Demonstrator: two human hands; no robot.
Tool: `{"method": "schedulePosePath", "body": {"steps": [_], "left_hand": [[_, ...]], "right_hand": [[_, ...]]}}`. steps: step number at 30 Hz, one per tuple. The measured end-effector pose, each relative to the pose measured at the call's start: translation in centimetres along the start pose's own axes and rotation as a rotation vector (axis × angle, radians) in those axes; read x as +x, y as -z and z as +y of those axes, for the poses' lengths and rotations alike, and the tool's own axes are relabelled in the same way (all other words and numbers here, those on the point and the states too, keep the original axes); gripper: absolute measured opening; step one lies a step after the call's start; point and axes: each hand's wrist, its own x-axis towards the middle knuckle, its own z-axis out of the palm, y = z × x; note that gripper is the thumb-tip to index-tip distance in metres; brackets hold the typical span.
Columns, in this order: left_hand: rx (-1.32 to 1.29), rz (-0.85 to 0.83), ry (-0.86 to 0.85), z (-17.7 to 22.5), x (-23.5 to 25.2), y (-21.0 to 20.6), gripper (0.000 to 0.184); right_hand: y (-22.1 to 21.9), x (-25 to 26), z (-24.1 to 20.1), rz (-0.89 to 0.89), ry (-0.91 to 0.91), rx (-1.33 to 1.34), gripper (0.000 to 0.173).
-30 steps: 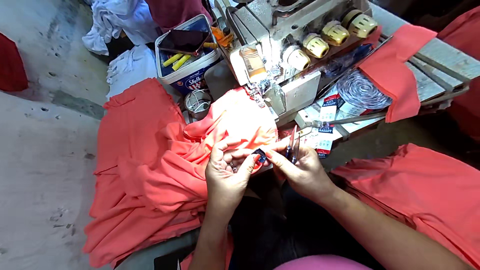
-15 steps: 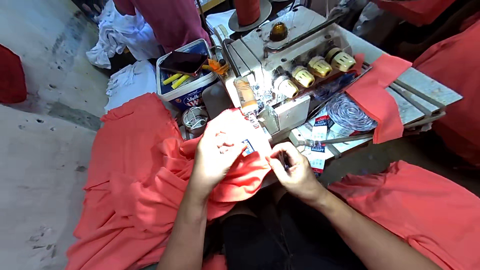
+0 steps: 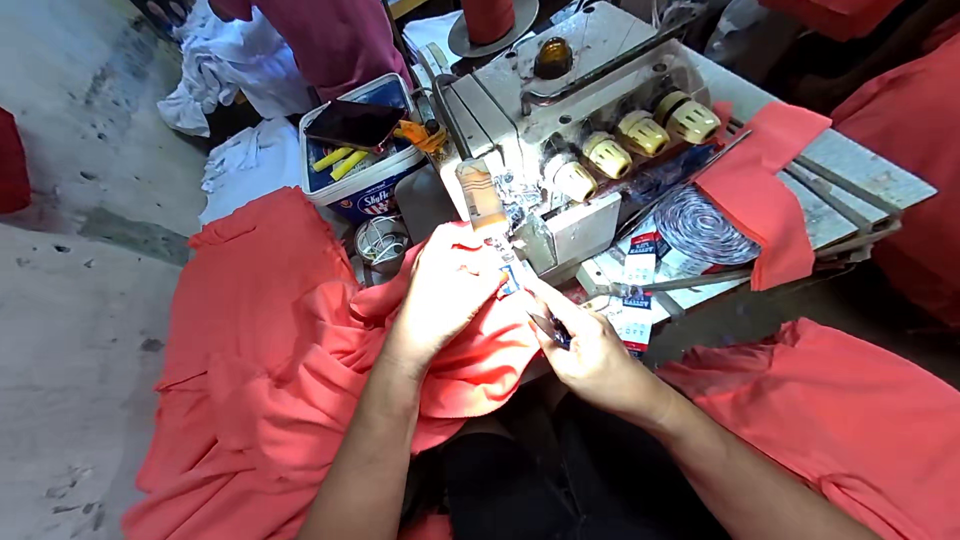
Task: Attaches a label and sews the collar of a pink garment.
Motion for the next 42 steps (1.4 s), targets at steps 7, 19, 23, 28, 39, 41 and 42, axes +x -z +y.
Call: {"method": "schedulePosePath", "body": {"steps": [7,19,23,28,39,41,42], "left_hand": [[0.104,0.015,0.035,0.5,-0.1,-0.1,0.04],[-0.021,-0.004,0.148,0.2,0.7,-0.1,0.051],[-0.017,-0.007,0.156,0.2,0.8,0.1,0.052],[-0.02,-0.017,0.152,0.2,1.0,0.2,0.05],[0.495,0.243,-0.396,-0.6,-1.4,-1.9,0.017],[0.617,0.263,-0.577,-1.6,-2.4,-2.5,0.02],[0.662,0.257,-0.609,-2.0,-2.6,-2.8,0.02]], "right_hand": [[-0.1,0.1,0.0,0.01,-0.005,-0.001,0.04],[-0.7,0.0,0.5,0.085,-0.031,0.138,0.04],[-0.8,0.0,0.4,0.103,-0.039,0.151,0.04],[-1.0,-0.1,0.5,0.108,-0.042,0.17,0.04],[-1.1,-0.1,0.7,0.111,-0.061,0.211,0.04],[-1.1,-0.1,0.7,0.117,-0.058,0.217,0.039],[-1.1,-0.2,0.7,0.117,-0.063,0.22,0.039]]}}
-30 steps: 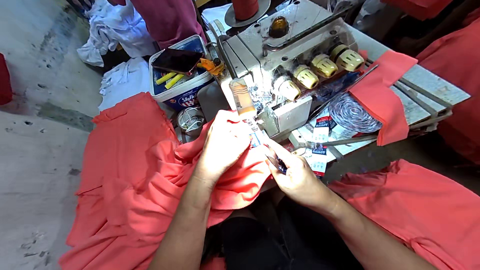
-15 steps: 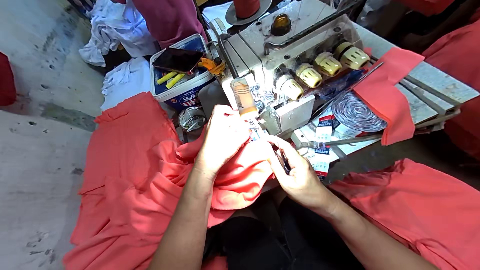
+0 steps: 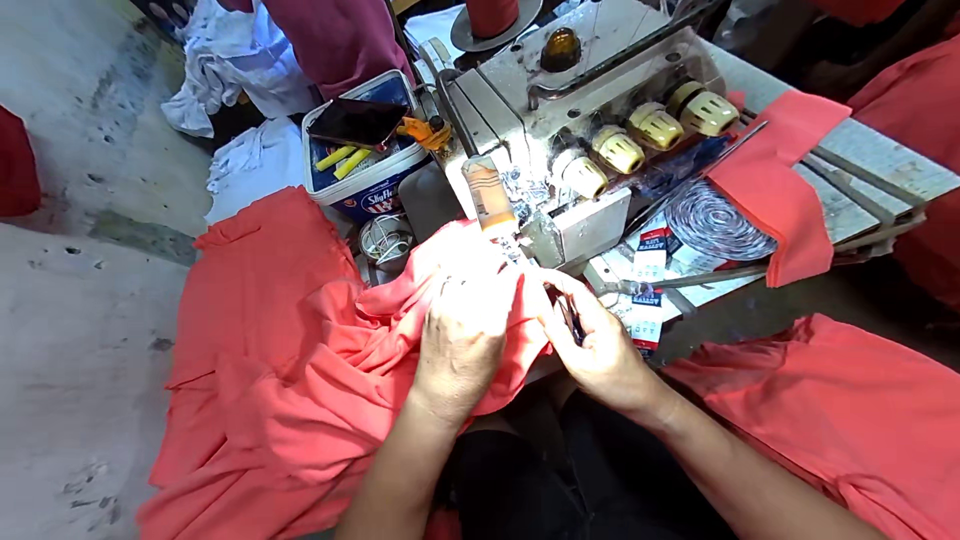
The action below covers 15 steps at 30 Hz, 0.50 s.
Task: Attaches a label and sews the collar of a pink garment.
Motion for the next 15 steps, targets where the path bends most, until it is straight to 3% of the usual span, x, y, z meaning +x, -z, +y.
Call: {"method": "schedulePosePath", "body": {"steps": [15], "left_hand": [[0.074,0.009,-0.057,0.42,0.29,-0.62,0.017]], "right_hand": [[-0.15,-0.2,-0.11,0.007,-0.037,0.098,0.04]]}}
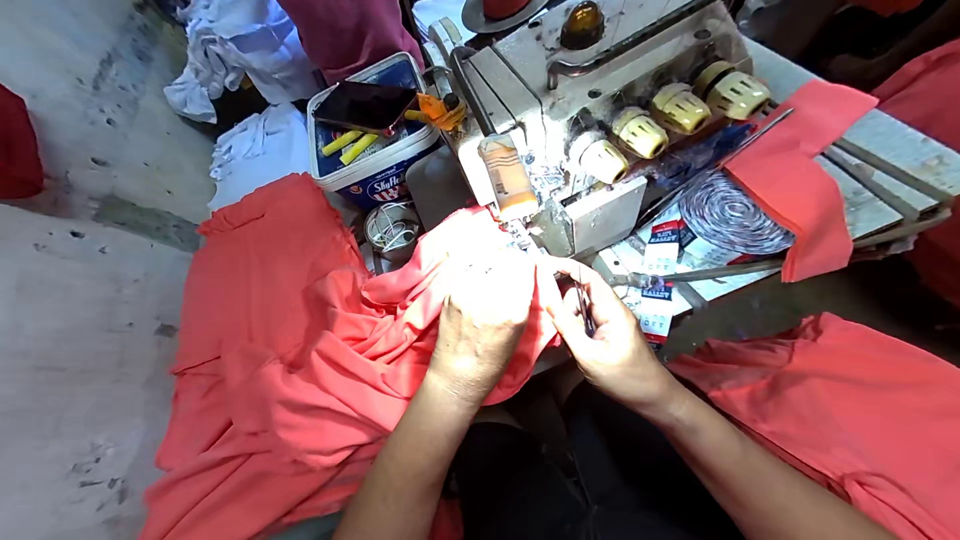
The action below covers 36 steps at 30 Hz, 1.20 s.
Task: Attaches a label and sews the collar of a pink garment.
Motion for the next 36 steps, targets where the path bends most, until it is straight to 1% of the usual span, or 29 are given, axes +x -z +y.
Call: {"method": "schedulePosePath", "body": {"steps": [2,5,7,19,22,24,26,28,30,31,32,33,34,36], "left_hand": [[-0.018,-0.027,0.021,0.2,0.1,0.2,0.017],[-0.07,-0.151,0.075,0.4,0.3,0.9,0.022],[-0.073,-0.201,0.099,0.6,0.2,1.2,0.026],[-0.063,-0.213,0.117,1.1,-0.1,0.8,0.031],[-0.071,-0.263,0.136,1.0,-0.2,0.8,0.035],[-0.089,-0.264,0.15,1.0,-0.4,0.7,0.036],[-0.109,-0.301,0.204,1.8,-0.9,1.3,0.043],[-0.082,-0.351,0.281,2.4,-1.5,2.2,0.046],[-0.078,-0.489,0.385,1.6,-1.1,3.6,0.045],[-0.102,-0.528,0.423,0.9,-0.9,4.0,0.043],[-0.106,-0.475,0.396,-0.1,-1.2,3.8,0.041],[-0.088,-0.381,0.357,-1.0,-1.8,3.2,0.04],[-0.095,-0.313,0.356,-1.6,-2.3,2.7,0.039],[-0.116,-0.23,0.457,-1.2,-3.2,2.5,0.036]], "right_hand": [[0.1,-0.1,-0.3,-0.005,-0.016,0.021,0.041],[0.1,-0.4,-0.8,-0.009,-0.018,0.066,0.041],[0.1,-0.4,-0.9,-0.003,-0.013,0.078,0.04],[-0.5,0.1,0.1,0.039,0.009,0.054,0.039],[-0.4,0.4,0.1,0.033,0.023,0.066,0.038],[-0.5,0.8,-0.1,0.02,0.043,0.092,0.039],[-0.6,1.2,-0.4,0.004,0.058,0.099,0.04],[-0.8,1.1,-0.9,-0.03,0.061,0.032,0.044],[-1.2,-0.1,-1.2,-0.095,0.077,-0.041,0.048],[-1.6,-1.0,-1.1,-0.127,0.105,-0.055,0.046],[-1.9,-1.8,-1.0,-0.161,0.134,-0.046,0.044],[-2.1,-2.6,-0.8,-0.206,0.152,-0.016,0.045],[-2.1,-3.4,-0.6,-0.257,0.157,0.018,0.049],[-1.9,-4.8,0.0,-0.324,0.175,0.023,0.073]]}}
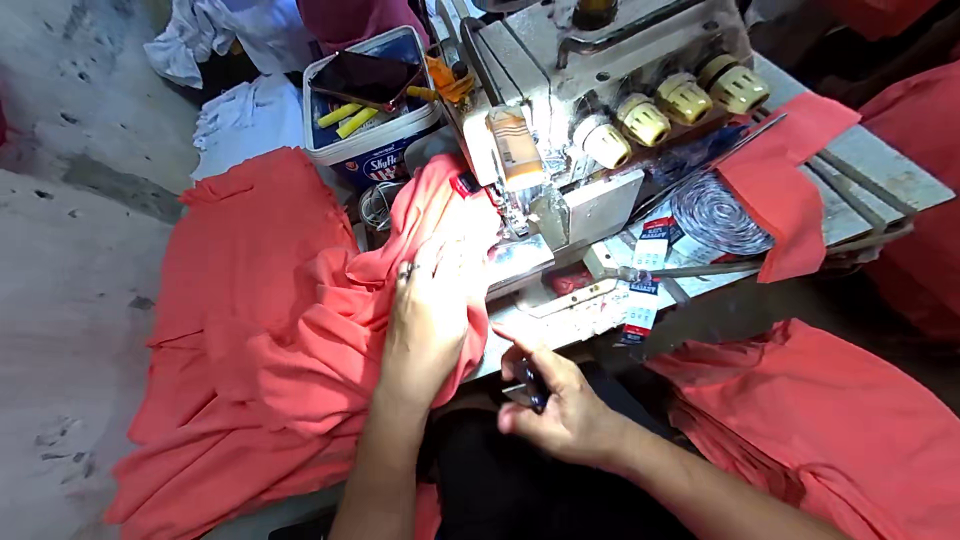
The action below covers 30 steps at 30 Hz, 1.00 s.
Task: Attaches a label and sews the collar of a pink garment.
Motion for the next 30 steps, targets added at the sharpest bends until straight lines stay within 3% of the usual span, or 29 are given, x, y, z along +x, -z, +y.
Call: {"method": "schedulePosePath", "body": {"steps": [2,7,9,11,13,17,19,23,27,30], "left_hand": [[-0.035,0.035,0.122,1.5,-2.1,-0.2,0.033],[-0.114,0.026,0.089,3.8,-6.6,0.0,0.041],[-0.107,0.083,0.123,3.6,-4.6,1.7,0.03],[-0.12,0.038,0.194,3.1,-1.0,4.0,0.03],[-0.099,0.072,0.09,1.0,3.2,4.1,0.036],[-0.061,-0.256,0.191,-1.3,9.1,2.4,0.055],[-0.053,-0.303,0.157,-2.3,9.2,2.4,0.043],[-0.191,-0.177,0.066,-3.9,6.4,5.3,0.022],[-0.32,-0.172,0.291,-1.9,2.4,8.6,0.015],[-0.388,-0.154,0.198,-3.1,2.0,8.0,0.006]], "right_hand": [[0.6,-1.4,0.3,-0.044,-0.019,-0.021,0.083],[3.2,-4.1,1.2,-0.017,-0.091,-0.034,0.052],[3.6,-4.6,1.4,0.018,-0.097,-0.058,0.046],[3.6,-4.6,1.4,0.04,-0.095,-0.094,0.042],[3.1,-4.4,1.0,0.057,-0.072,-0.151,0.04],[2.9,-3.5,0.4,0.112,0.02,-0.328,0.035],[3.8,-2.5,0.1,0.16,0.054,-0.472,0.037],[6.4,1.2,-0.7,0.224,0.116,-0.769,0.037],[7.6,5.6,-2.0,0.041,0.059,-0.932,0.04],[6.8,8.1,-3.4,-0.092,0.014,-1.066,0.035]]}}
